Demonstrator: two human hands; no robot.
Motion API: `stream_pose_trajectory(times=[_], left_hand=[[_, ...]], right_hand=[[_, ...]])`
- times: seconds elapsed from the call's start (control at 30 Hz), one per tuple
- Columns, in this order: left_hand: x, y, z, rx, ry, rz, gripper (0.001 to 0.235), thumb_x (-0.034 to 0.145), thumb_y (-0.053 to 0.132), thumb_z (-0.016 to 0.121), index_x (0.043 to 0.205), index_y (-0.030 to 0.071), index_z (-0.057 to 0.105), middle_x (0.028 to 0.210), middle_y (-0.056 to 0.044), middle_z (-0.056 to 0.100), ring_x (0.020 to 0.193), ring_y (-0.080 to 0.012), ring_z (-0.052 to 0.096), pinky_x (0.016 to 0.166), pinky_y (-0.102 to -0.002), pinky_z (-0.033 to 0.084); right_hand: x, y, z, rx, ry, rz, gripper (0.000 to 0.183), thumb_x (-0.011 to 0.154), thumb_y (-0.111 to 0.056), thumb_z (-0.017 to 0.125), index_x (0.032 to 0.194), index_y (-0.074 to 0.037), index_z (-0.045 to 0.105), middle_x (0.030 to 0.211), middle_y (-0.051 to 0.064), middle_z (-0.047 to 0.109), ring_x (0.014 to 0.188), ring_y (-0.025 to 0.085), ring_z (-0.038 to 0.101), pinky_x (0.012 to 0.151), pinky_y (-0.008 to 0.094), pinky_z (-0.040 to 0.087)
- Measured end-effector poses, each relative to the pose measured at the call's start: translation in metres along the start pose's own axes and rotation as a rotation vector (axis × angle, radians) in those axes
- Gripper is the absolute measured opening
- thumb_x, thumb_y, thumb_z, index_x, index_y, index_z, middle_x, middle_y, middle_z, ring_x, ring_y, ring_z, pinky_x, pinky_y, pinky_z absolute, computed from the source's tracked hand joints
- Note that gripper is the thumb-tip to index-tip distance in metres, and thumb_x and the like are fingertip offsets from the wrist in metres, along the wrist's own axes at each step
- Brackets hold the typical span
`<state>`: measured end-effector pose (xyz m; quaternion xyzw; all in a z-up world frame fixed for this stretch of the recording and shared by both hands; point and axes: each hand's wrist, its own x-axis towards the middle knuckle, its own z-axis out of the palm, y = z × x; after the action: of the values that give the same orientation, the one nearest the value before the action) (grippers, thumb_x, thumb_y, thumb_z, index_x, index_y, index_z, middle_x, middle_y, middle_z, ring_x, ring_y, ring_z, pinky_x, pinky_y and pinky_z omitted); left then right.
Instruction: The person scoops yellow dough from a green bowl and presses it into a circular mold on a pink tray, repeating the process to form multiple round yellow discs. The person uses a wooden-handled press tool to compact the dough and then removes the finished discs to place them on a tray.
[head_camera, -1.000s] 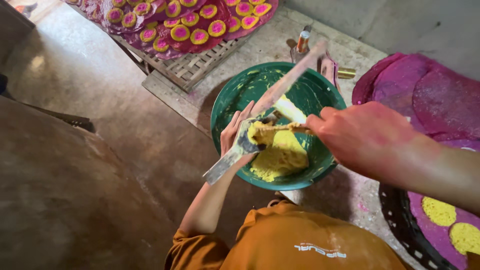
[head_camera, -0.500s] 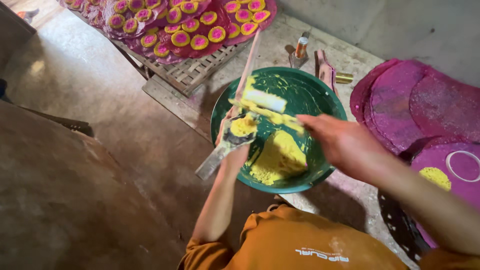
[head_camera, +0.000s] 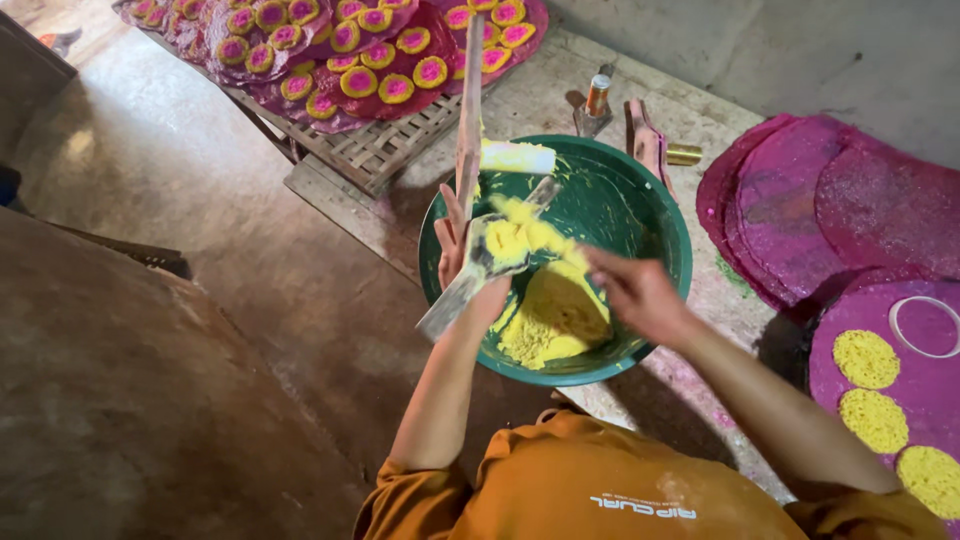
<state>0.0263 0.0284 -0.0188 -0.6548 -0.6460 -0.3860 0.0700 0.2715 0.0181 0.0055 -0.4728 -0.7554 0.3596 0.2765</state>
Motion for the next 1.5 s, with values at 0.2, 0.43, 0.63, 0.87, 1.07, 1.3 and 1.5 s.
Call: stream_pose_trajectory(times=[0.2,0.43,0.63,0.87,1.07,1.3,1.5], left_hand=[[0.006,-0.036,0.035,-0.002,-0.045,-0.061,0.082,0.070,0.029,0.083,0.139,0.005,0.046,0.153,-0.028,0.041,0.104,-0.0345,0.060,0.077,-0.039,0.057],[-0.023,-0.058,0.083,-1.544,-0.138,-0.749,0.060,0.087,-0.006,0.062,0.143,0.010,0.048,0.114,-0.007,0.062,0.090,-0.0167,0.062,0.075,-0.032,0.054],[0.000,-0.062,0.038,-1.511,0.065,-0.868,0.045,0.077,-0.003,0.064,0.121,0.003,0.060,0.107,-0.006,0.064,0.083,-0.0152,0.061,0.069,-0.031,0.054],[-0.053,0.046,-0.012,-2.161,-0.647,-0.579,0.041,0.083,0.003,0.067,0.122,-0.006,0.060,0.099,-0.010,0.060,0.089,-0.0203,0.060,0.081,-0.033,0.053],[-0.078,0.162,-0.028,-1.624,-1.438,-0.617,0.062,0.073,0.005,0.073,0.132,0.009,0.057,0.120,-0.005,0.068,0.103,-0.0210,0.066,0.081,-0.041,0.056],[-0.061,0.235,-0.036,-0.655,-1.182,0.433,0.038,0.086,0.033,0.082,0.115,0.012,0.068,0.103,-0.006,0.074,0.096,-0.0210,0.071,0.083,-0.039,0.057],[-0.139,0.313,0.005,-2.003,-1.863,-0.974,0.041,0.103,0.014,0.069,0.141,0.006,0.058,0.126,-0.007,0.067,0.115,-0.0180,0.064,0.106,-0.037,0.050]], right_hand=[[-0.020,0.004,0.023,0.032,-0.083,-0.228,0.046,0.097,-0.003,0.058,0.142,-0.004,0.057,0.136,0.020,0.066,0.120,0.023,0.068,0.096,0.033,0.053],[-0.002,0.001,0.011,0.054,0.056,-0.157,0.041,0.099,-0.005,0.057,0.140,-0.001,0.056,0.139,0.020,0.065,0.116,0.028,0.072,0.097,0.034,0.054],[-0.018,0.001,0.001,-0.043,-0.168,0.000,0.060,0.090,0.000,0.048,0.150,-0.002,0.044,0.134,0.025,0.064,0.116,0.029,0.070,0.092,0.036,0.055],[-0.028,-0.021,-0.045,0.451,0.010,-0.256,0.083,0.109,-0.048,0.051,0.171,-0.006,0.016,0.174,0.021,0.028,0.156,0.029,0.033,0.120,0.044,0.033],[-0.111,-0.030,-0.112,1.249,0.230,-0.348,0.082,0.115,-0.047,0.057,0.167,-0.001,0.014,0.145,0.029,0.052,0.114,0.030,0.067,0.097,0.043,0.057],[-0.251,-0.033,-0.177,-0.128,0.396,-0.342,0.063,0.088,-0.025,0.061,0.148,-0.009,0.046,0.129,0.026,0.061,0.104,0.045,0.067,0.087,0.053,0.053],[-0.316,-0.004,-0.158,-0.483,0.512,-0.530,0.037,0.095,-0.019,0.065,0.129,-0.014,0.052,0.132,0.026,0.064,0.106,0.041,0.069,0.081,0.044,0.057]])
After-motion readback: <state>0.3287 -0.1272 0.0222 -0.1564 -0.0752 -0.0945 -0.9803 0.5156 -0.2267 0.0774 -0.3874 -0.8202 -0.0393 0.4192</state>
